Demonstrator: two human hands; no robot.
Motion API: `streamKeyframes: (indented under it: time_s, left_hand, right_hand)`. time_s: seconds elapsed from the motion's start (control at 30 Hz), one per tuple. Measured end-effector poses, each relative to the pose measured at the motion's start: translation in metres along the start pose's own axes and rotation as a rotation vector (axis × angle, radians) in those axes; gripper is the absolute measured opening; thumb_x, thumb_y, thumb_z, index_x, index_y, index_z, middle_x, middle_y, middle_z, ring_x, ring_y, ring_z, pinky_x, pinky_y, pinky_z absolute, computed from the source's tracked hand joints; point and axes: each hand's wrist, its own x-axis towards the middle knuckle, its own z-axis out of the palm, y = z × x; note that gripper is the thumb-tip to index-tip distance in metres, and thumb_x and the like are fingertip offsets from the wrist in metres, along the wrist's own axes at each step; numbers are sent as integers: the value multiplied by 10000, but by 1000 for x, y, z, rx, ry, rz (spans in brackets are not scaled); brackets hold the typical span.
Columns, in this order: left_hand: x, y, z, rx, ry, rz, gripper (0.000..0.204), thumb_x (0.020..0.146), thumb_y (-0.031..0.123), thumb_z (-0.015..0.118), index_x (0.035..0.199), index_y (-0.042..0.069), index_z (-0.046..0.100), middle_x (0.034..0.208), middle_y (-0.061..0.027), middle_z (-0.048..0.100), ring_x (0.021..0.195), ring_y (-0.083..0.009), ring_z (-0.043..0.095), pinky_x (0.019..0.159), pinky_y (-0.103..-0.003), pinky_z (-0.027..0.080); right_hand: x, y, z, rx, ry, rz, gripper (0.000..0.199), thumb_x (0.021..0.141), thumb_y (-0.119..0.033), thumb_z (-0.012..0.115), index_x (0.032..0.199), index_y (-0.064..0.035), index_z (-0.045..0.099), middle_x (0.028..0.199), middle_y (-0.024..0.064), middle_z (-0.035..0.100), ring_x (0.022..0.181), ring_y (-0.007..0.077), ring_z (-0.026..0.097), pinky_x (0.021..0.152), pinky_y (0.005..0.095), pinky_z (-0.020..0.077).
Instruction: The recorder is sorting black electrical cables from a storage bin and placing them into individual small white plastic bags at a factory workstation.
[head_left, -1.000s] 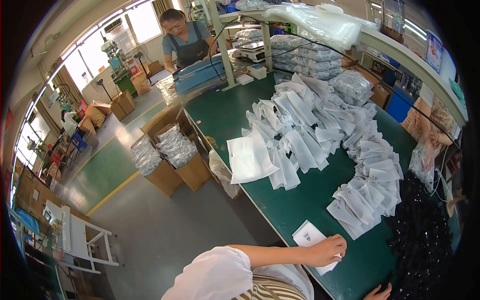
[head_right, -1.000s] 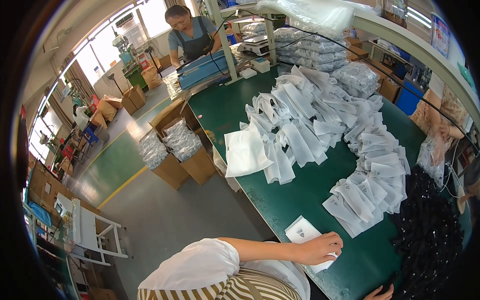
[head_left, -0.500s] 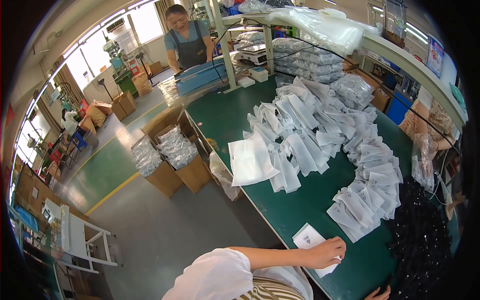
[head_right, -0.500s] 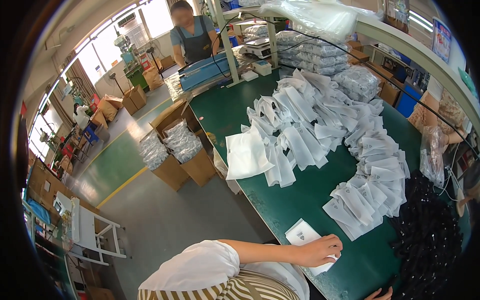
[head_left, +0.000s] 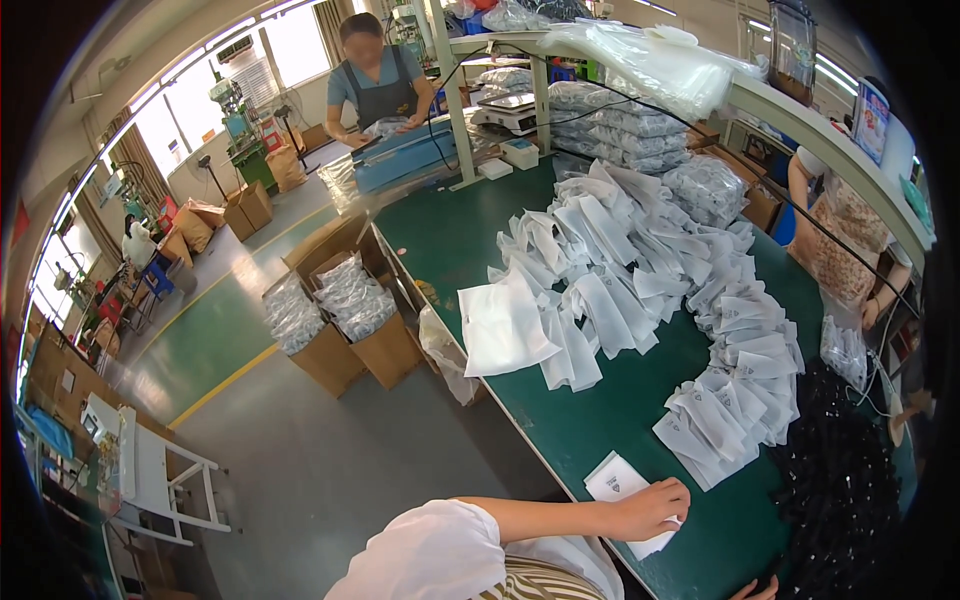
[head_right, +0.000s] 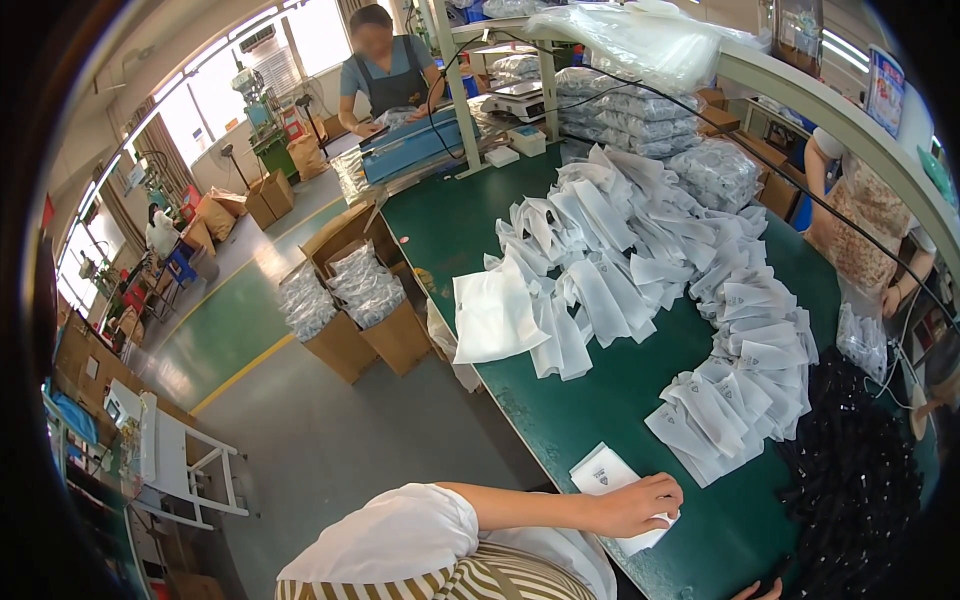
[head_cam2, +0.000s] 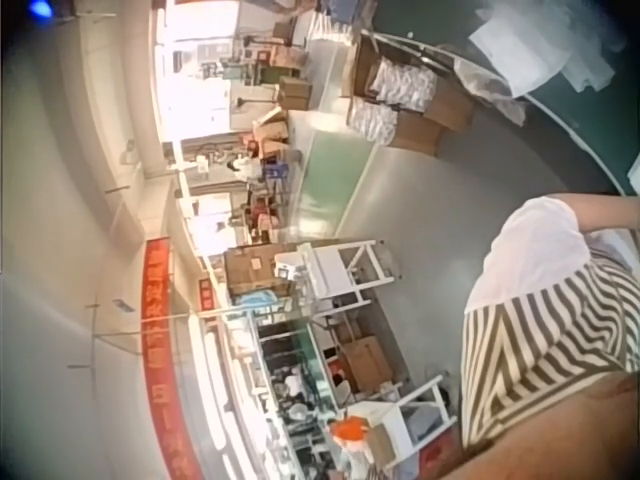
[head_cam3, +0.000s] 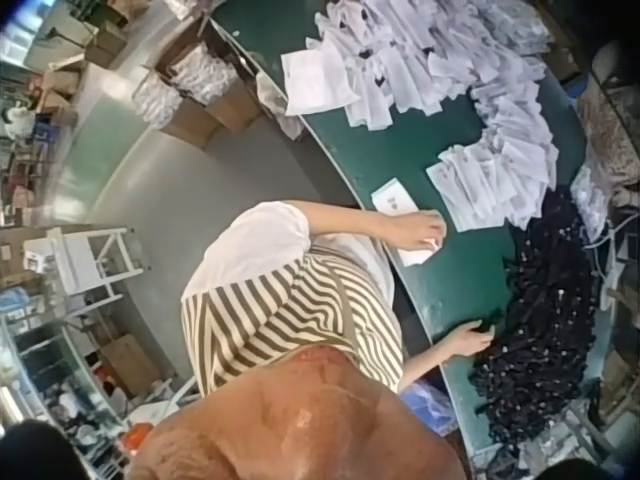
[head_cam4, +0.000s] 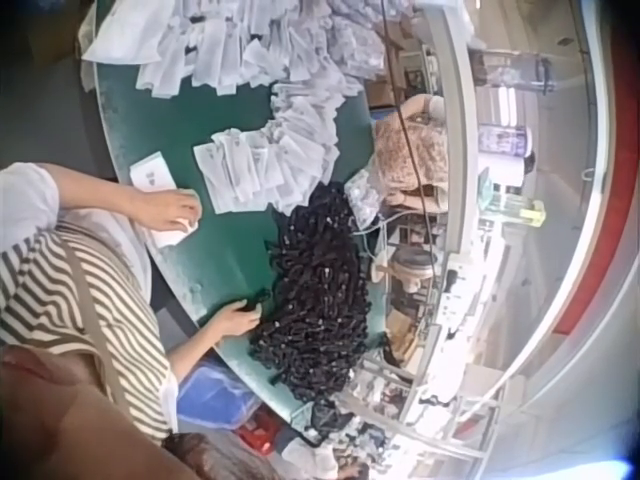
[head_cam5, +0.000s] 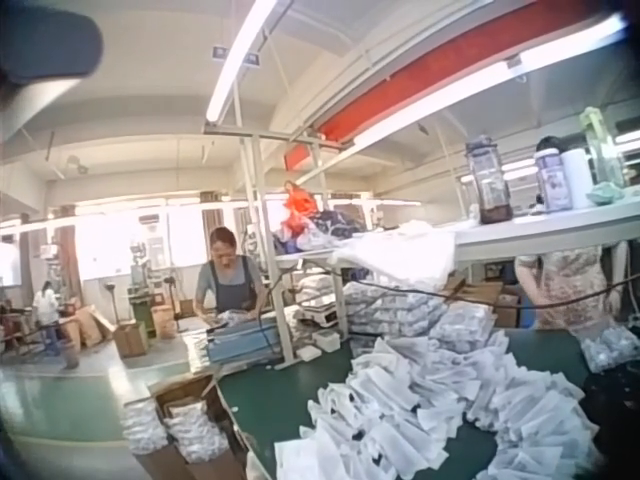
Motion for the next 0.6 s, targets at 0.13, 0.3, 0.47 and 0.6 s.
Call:
streamKeyframes:
  time_s: [0.13, 0.3, 0.47, 0.6]
  left_hand:
    - [0, 0, 2, 2, 42, 21, 142, 807, 50, 671, 858, 36, 539, 1017, -98, 492, 1067, -297, 454, 933, -390, 399]
    - [0, -2, 1, 8, -15, -6, 119, 831, 68, 658, 898, 45, 562, 1078, -110, 503, 1106, -306, 451, 953, -402, 397]
    - [0, -1, 1, 11, 3, 14, 122, 824, 58, 659, 884, 39, 555, 1058, -107, 499, 1090, -305, 452, 945, -399, 398]
    - [0, -1, 2, 9, 40, 35, 135, 808, 43, 668, 858, 32, 543, 1019, -97, 490, 1057, -301, 455, 928, -390, 401]
  right_hand:
    - [0, 0, 0, 1, 12, -16, 378, 921, -357, 556, 1174, -75, 549, 989, 194, 597, 846, 403, 596, 679, 478, 503]
    - [0, 2, 2, 0, 10, -16, 381, 924, -366, 551, 1172, -76, 549, 997, 196, 598, 849, 401, 598, 674, 475, 505]
    - [0, 0, 0, -2, 3, -2, 382, 925, -375, 547, 1163, -76, 551, 995, 198, 599, 849, 402, 598, 673, 475, 504]
    - [0, 0, 1, -8, 22, -13, 385, 923, -381, 548, 1155, -74, 553, 986, 200, 600, 844, 403, 597, 672, 475, 503]
